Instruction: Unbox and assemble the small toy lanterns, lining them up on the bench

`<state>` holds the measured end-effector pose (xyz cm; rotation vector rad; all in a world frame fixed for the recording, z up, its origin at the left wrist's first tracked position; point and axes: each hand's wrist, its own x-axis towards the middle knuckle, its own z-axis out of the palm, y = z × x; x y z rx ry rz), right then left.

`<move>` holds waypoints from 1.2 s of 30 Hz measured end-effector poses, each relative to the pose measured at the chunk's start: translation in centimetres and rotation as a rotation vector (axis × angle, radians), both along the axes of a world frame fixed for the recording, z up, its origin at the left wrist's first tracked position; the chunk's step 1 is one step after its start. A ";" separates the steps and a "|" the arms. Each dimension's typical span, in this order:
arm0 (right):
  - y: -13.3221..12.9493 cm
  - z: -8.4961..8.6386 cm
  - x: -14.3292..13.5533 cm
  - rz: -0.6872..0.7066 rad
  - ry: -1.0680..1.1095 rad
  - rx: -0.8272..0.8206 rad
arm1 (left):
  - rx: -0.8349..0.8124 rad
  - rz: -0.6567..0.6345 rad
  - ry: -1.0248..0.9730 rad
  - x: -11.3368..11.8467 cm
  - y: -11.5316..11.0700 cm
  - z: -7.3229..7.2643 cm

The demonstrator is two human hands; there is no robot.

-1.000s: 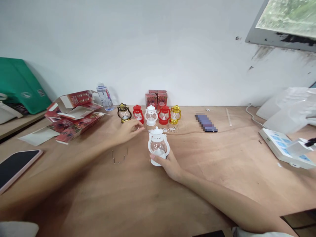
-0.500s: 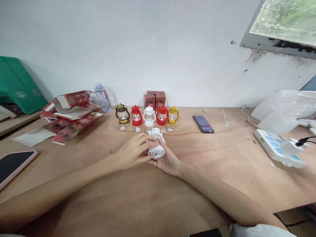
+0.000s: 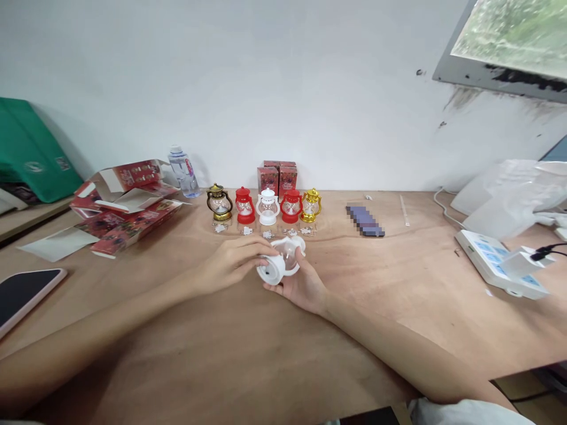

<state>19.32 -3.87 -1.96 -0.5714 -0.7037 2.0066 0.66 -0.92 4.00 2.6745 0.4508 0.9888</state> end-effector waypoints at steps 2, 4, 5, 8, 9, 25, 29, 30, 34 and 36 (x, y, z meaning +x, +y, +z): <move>0.0 0.1 0.0 -0.018 0.022 0.001 | -0.068 -0.049 0.042 -0.3 0.0 0.7; 0.1 0.0 0.0 -0.027 0.013 0.009 | -0.104 -0.087 0.089 -0.6 -0.1 1.5; 0.1 0.0 -0.1 -0.035 -0.001 0.020 | -0.109 -0.098 0.110 -0.7 -0.1 1.8; 0.1 -0.1 -0.3 -0.055 -0.050 0.070 | -0.093 -0.129 0.185 -1.2 -0.1 2.8; 0.0 -0.1 -0.3 -0.058 -0.060 0.081 | -0.085 -0.139 0.209 -1.3 -0.1 3.0; 0.2 -0.2 0.4 -0.087 0.121 -0.006 | 0.161 0.211 0.295 -1.7 -0.7 4.3; 0.3 -0.3 0.5 -0.088 0.139 0.006 | 0.146 0.241 0.402 -1.8 -0.7 4.3; 0.3 -0.3 0.5 -0.098 0.144 0.002 | 0.137 0.234 0.439 -1.8 -0.7 4.4; 0.4 -0.3 0.4 -0.107 0.141 0.003 | 0.102 0.249 0.510 -1.5 -0.9 4.5; 0.4 -0.3 0.5 -0.099 0.124 0.009 | 0.092 0.264 0.505 -1.5 -1.0 4.6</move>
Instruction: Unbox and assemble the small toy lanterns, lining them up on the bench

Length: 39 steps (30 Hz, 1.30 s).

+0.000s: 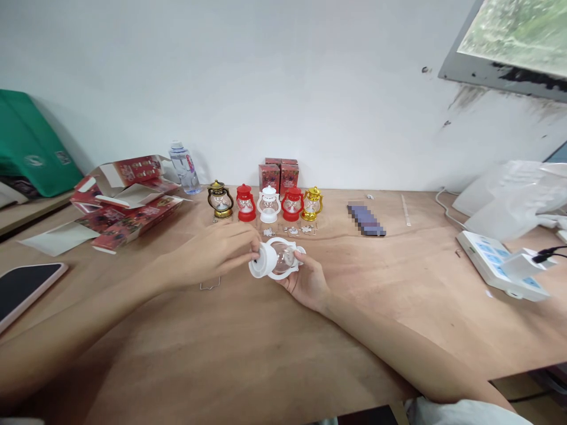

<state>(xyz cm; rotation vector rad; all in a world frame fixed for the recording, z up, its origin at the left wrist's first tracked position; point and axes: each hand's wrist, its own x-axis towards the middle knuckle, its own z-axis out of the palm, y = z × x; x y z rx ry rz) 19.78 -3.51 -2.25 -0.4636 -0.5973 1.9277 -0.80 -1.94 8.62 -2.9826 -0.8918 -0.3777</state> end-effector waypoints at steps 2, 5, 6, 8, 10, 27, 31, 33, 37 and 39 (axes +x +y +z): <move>-0.1 0.0 0.0 0.003 -0.019 0.004 | 0.003 -0.005 -0.004 0.0 0.0 0.1; -0.1 0.1 0.0 -0.008 -0.044 0.012 | 0.026 -0.030 0.022 -0.1 -0.1 0.1; -0.2 0.1 0.0 -0.014 -0.052 0.008 | 0.037 -0.035 0.038 -0.2 -0.1 0.1; -0.2 0.2 -0.1 -0.026 -0.068 -0.012 | 0.058 -0.040 0.068 -0.2 -0.2 0.1; -0.3 0.2 -0.2 -0.033 -0.085 -0.037 | 0.062 -0.050 0.084 -0.3 -0.1 0.2; -0.3 0.3 -0.2 -0.055 -0.102 -0.038 | -0.301 0.190 0.475 -3.7 1.7 1.3; -0.3 0.2 -0.2 -0.060 -0.107 -0.043 | -0.342 0.194 0.510 -3.5 2.5 0.3; -0.2 0.1 -0.2 -0.057 -0.107 -0.040 | -0.350 0.202 0.520 -3.4 2.5 0.4; -0.2 0.1 -0.2 -0.053 -0.125 -0.046 | -0.346 0.210 0.544 -3.4 2.5 0.5; -0.2 0.2 -0.3 -0.062 -0.135 -0.055 | -0.348 0.194 0.536 -3.5 2.5 0.4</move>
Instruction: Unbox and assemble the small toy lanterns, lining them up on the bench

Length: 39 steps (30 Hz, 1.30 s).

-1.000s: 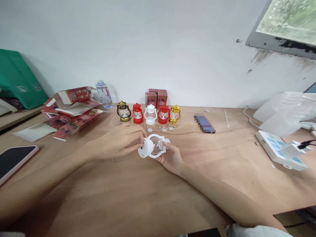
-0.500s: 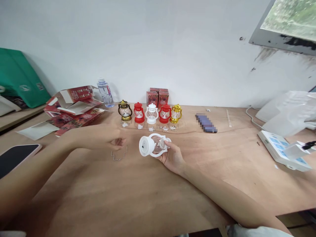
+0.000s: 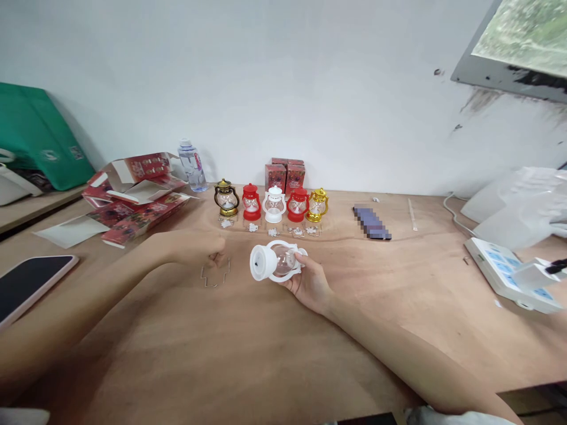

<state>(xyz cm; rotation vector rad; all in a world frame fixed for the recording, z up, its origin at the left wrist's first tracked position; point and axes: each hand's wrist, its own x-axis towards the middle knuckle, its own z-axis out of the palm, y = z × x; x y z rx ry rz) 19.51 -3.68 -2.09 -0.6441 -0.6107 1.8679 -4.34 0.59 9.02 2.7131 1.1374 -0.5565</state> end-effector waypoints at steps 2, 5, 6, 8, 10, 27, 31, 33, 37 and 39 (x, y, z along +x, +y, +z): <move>0.0 0.1 0.0 -0.007 -0.006 -0.010 | -0.016 -0.006 -0.010 -0.1 0.1 -0.1; 0.0 0.1 0.0 -0.005 -0.009 -0.011 | -0.034 0.021 -0.001 0.0 0.1 0.0; 0.0 0.0 0.0 -0.003 -0.009 -0.006 | -0.042 0.038 0.008 0.1 0.0 0.1; 0.0 -0.1 0.0 0.003 -0.008 0.003 | -0.064 0.071 0.027 0.2 -0.1 0.3; 0.0 -0.2 0.1 0.012 -0.005 0.008 | -0.083 0.079 0.041 0.4 -0.3 0.5; 0.1 -0.4 0.2 0.028 0.005 0.017 | -0.106 0.058 0.055 0.6 -0.2 0.0; 0.0 -0.4 0.1 0.024 -0.005 0.033 | 0.002 -0.008 -0.015 0.5 -0.1 0.0; 0.0 -0.4 0.1 0.026 -0.017 0.039 | 0.122 -0.050 -0.140 0.5 -0.1 -0.1; 0.0 -0.2 0.0 0.026 -0.026 0.043 | 0.252 -0.106 -0.367 0.9 -0.6 0.0; 0.1 -0.2 -0.1 0.030 -0.013 0.043 | 0.280 -0.161 -0.415 1.3 -1.3 0.3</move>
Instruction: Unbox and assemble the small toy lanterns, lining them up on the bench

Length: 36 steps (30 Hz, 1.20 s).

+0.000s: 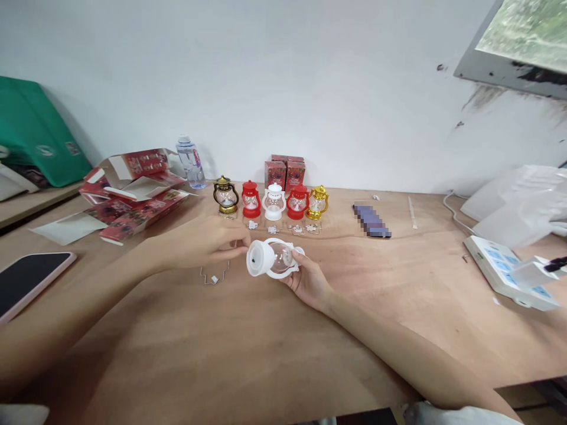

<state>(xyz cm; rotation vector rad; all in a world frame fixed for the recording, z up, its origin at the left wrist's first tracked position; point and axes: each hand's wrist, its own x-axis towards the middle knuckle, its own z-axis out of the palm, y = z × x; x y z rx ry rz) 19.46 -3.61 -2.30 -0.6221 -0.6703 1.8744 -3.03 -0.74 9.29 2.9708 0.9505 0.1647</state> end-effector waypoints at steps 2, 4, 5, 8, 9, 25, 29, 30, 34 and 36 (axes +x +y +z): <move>0.1 0.0 0.0 0.016 0.012 0.000 | 0.050 -0.043 -0.012 0.4 -0.7 0.3; 0.1 0.0 0.0 0.030 0.021 0.001 | 0.100 -0.060 -0.022 0.7 -1.4 0.4; 0.1 0.0 0.0 0.031 0.024 0.002 | 0.121 -0.064 -0.026 0.9 -1.6 0.4; 0.0 0.1 0.0 0.035 0.033 0.012 | 0.148 -0.084 -0.027 1.3 -2.0 0.4; 0.0 0.1 0.0 0.045 0.033 0.020 | 0.147 -0.086 -0.020 1.4 -2.1 0.3; 0.1 -0.1 0.4 0.086 -0.051 0.076 | 0.173 0.147 -0.116 2.0 -2.7 -0.1; 0.1 -0.3 0.5 0.117 -0.073 0.101 | -0.048 0.221 -0.175 1.7 -2.5 0.1; 0.0 -0.3 0.5 0.116 -0.078 0.106 | -0.112 0.215 -0.150 1.7 -2.5 0.2; -0.1 -0.2 0.5 0.132 -0.111 0.133 | -0.201 0.197 -0.090 1.7 -2.3 0.1; -0.2 -0.1 0.4 0.144 -0.129 0.154 | -0.200 0.192 -0.099 1.7 -2.3 0.0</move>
